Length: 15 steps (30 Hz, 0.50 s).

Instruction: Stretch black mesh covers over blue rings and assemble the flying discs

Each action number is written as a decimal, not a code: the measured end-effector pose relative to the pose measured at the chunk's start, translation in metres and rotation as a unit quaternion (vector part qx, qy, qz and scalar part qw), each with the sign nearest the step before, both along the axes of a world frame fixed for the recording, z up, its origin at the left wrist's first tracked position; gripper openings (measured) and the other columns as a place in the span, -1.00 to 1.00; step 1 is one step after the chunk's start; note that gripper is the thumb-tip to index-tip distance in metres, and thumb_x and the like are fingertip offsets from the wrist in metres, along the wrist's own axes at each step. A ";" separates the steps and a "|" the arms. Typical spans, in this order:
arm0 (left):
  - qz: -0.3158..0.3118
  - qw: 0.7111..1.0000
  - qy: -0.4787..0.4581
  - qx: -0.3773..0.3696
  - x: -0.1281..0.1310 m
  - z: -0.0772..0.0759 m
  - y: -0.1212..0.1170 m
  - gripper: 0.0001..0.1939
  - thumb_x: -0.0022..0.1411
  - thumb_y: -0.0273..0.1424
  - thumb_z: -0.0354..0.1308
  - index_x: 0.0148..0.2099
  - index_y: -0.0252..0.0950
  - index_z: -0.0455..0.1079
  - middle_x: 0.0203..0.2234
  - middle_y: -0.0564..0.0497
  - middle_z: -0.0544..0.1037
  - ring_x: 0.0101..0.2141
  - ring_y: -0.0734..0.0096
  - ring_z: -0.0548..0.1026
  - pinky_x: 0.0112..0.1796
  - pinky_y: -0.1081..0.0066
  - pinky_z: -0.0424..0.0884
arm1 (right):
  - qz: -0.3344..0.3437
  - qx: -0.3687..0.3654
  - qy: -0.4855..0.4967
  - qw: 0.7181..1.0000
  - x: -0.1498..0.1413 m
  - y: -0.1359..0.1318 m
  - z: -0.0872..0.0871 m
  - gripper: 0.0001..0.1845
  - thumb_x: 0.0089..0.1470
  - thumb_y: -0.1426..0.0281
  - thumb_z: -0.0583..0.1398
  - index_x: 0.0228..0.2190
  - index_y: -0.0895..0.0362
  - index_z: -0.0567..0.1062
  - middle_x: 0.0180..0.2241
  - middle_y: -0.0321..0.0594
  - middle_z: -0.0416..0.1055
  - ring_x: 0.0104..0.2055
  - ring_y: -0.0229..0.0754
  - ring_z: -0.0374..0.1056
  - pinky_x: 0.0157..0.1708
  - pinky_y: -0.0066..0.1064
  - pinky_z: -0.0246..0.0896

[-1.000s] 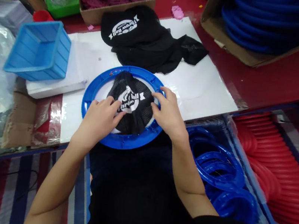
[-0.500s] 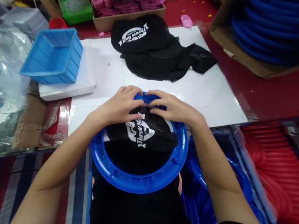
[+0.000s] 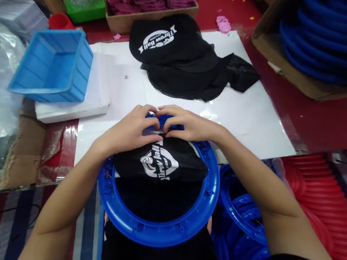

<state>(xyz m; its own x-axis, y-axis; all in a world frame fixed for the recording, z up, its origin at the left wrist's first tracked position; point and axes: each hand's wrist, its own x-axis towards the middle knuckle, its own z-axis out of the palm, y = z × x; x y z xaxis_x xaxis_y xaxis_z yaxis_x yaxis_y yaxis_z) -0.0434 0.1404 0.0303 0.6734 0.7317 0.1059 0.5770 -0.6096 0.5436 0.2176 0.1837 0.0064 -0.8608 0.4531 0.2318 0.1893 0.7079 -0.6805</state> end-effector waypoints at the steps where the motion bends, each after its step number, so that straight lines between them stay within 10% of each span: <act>1: -0.002 1.000 0.000 -0.001 0.000 -0.001 -0.001 -0.83 0.41 -0.23 0.33 -0.07 -0.20 0.60 0.19 -0.17 0.42 0.19 -0.05 0.41 0.24 -0.14 0.43 | 0.000 0.007 0.016 1.000 -0.002 0.001 0.001 -0.88 0.29 0.46 0.29 -0.22 0.02 0.65 0.27 -0.11 0.46 0.42 0.04 0.28 0.40 0.16 0.22; 8: 0.040 0.998 -0.042 -0.031 -0.002 -0.003 0.000 -0.85 0.46 -0.30 0.25 -0.19 -0.25 0.52 0.14 -0.14 0.44 0.16 0.06 0.44 0.24 -0.04 0.41 | -0.078 0.099 0.082 0.989 -0.011 -0.009 0.006 -0.84 0.38 0.43 0.22 -0.24 0.04 0.61 -0.20 -0.19 0.61 0.00 -0.03 0.49 0.13 0.00 0.43; 15: 0.086 0.991 -0.094 -0.037 0.001 -0.001 0.005 -0.89 0.44 -0.35 0.23 -0.20 -0.23 0.46 -0.10 -0.04 0.53 -0.07 0.23 0.53 0.05 0.17 0.49 | -0.195 -0.027 0.102 0.975 -0.008 -0.022 0.011 -0.88 0.25 0.36 0.34 -0.16 0.09 0.64 -0.21 -0.19 0.66 -0.16 -0.04 0.55 -0.06 -0.17 0.45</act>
<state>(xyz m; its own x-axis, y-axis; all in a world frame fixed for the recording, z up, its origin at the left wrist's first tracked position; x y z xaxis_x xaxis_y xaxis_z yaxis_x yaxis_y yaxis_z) -0.0422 0.1455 0.0297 0.5114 0.8444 0.1594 0.5527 -0.4653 0.6914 0.2099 0.1620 0.0174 -0.5585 0.7530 0.3480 0.2937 0.5719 -0.7660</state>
